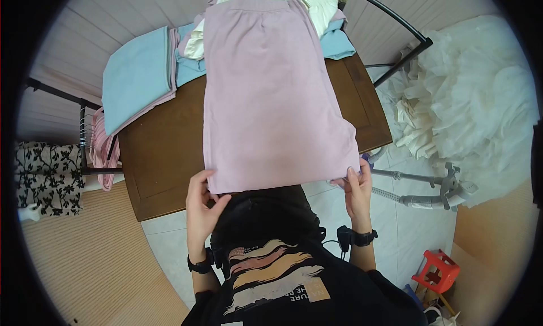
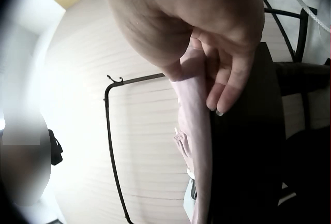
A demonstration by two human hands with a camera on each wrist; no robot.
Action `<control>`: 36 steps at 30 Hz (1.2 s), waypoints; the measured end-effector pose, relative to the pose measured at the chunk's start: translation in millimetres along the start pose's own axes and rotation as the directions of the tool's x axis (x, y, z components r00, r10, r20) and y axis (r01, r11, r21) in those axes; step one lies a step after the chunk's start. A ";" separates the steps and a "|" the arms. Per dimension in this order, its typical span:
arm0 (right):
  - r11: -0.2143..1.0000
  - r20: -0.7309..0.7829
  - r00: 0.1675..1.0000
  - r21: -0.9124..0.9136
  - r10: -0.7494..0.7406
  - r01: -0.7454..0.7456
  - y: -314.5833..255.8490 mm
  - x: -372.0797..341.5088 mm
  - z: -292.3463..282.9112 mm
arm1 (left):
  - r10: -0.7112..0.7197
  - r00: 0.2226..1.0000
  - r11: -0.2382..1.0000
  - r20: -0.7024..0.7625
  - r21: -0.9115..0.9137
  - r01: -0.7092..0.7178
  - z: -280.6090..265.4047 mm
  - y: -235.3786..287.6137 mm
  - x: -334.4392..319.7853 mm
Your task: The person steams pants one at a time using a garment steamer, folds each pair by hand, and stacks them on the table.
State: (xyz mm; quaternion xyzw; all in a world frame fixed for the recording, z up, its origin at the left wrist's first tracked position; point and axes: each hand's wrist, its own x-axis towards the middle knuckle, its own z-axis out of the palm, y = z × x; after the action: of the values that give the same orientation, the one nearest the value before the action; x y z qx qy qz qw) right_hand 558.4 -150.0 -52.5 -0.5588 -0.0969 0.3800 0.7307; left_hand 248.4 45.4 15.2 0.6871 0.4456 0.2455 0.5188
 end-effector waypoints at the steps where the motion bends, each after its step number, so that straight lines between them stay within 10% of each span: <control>1: 0.993 0.015 0.999 -0.111 -0.036 0.037 -2.2 0.9 0.9 | 0.002 1.000 1.000 -0.010 0.003 -0.002 -1.1 4.7 -0.5; 3: 0.977 0.013 0.997 -0.201 -0.073 0.074 -8.9 -0.3 3.3 | 0.101 0.995 0.933 0.013 0.345 -0.099 4.1 15.8 -0.3; 6: 0.840 0.202 0.889 -0.295 -0.412 0.456 -18.4 0.0 11.5 | 0.190 0.981 0.901 -0.044 0.405 -0.156 10.5 14.0 0.6; 9: 0.527 0.404 0.849 -0.666 -0.340 0.528 -36.5 3.4 -3.9 | 0.329 0.942 0.841 -0.069 0.474 -0.260 11.9 1.8 5.1; 14: 0.368 0.370 0.766 -0.712 -0.526 0.597 -36.0 26.3 6.9 | 0.471 0.875 0.763 -0.110 0.549 -0.342 16.6 -1.1 18.7; 19: 0.069 0.492 0.332 -0.478 -0.805 0.876 -96.5 57.1 34.3 | 0.602 0.733 0.759 -0.315 0.509 -0.405 -6.6 43.9 31.4; 24: -0.080 0.390 0.024 -0.249 -0.921 0.965 -142.2 15.0 46.4 | 0.856 0.459 0.506 -0.237 0.566 -0.652 -60.0 83.2 -3.2; 27: -0.081 0.093 -0.124 0.371 -0.988 0.925 -136.2 -3.5 68.6 | 0.882 0.342 0.450 -0.324 0.365 -0.815 -60.2 81.3 -31.0; 28: -0.064 0.097 -0.107 0.370 -0.989 0.927 -147.5 -6.1 56.8 | 0.896 0.370 0.431 -0.247 0.274 -0.860 -72.0 79.7 -38.7; 29: 0.196 0.519 -0.006 0.334 -0.855 0.922 -164.2 -8.4 33.2 | 0.890 0.383 0.443 -0.246 0.275 -0.853 -77.4 78.6 -46.5; 30: 0.412 0.837 0.068 0.195 -0.543 0.890 -171.4 -12.4 20.1 | 0.780 0.612 0.625 -0.128 0.192 -0.757 -82.6 75.7 -55.0; 31: 0.420 0.839 0.071 0.195 -0.540 0.886 -161.4 -16.0 18.1 | 0.617 0.787 0.780 0.007 0.134 -0.612 -81.8 80.7 -56.7; 33: 0.602 0.673 0.525 -0.146 -0.521 0.785 -131.1 -18.1 13.7 | 0.594 0.802 0.799 -0.069 0.165 -0.578 -65.4 78.6 -44.9; 34: 0.604 0.677 0.524 -0.145 -0.517 0.784 -123.9 -19.9 11.1 | 0.490 0.867 0.860 -0.089 0.210 -0.464 -63.3 74.5 -43.8; 36: 0.698 0.400 0.821 -0.443 -0.407 0.562 -113.9 -22.3 6.4 | 0.399 0.910 0.905 -0.116 0.210 -0.370 -60.4 61.4 -32.2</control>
State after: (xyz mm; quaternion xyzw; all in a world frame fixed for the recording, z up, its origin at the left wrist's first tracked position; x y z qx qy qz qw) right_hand 590.2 -169.9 57.5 -0.6383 -0.4444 0.2009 0.5956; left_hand 206.5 43.3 97.0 0.7851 0.3610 0.3539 0.3580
